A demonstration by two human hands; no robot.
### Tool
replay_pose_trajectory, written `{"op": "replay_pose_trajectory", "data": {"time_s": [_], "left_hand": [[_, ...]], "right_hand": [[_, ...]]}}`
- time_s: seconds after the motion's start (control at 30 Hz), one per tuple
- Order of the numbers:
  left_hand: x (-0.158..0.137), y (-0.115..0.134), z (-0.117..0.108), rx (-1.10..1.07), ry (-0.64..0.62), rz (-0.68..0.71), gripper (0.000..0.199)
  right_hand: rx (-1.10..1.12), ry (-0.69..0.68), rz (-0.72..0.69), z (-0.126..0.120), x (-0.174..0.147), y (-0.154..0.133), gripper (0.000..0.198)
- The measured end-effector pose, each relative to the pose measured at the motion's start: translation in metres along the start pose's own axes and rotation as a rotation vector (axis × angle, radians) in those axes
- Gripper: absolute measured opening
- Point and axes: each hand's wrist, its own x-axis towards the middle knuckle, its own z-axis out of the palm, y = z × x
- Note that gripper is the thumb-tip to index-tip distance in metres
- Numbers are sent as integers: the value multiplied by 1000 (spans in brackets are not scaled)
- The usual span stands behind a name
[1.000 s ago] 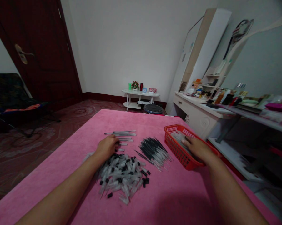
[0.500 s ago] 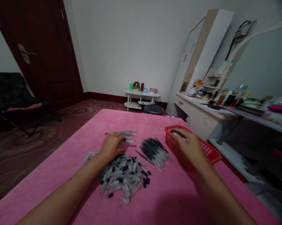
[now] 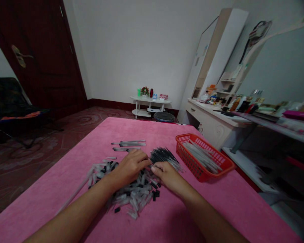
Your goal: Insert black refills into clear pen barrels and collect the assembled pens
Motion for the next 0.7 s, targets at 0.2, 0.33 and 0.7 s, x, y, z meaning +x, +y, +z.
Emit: {"op": "replay_pose_trajectory", "data": {"time_s": [0.2,0.33,0.7], "left_hand": [[-4,-4,-6,93,-5,66,23],[-4,-1,-7,60,-149,-21,29],[-11,-42,-12,-389,185,-644,24]], "right_hand": [[199,-130,104,-2,-5,-12,35],[-422,129,-104,4,-10,-23,28],[-943,252,-144,-10,-14,-26,20]]}}
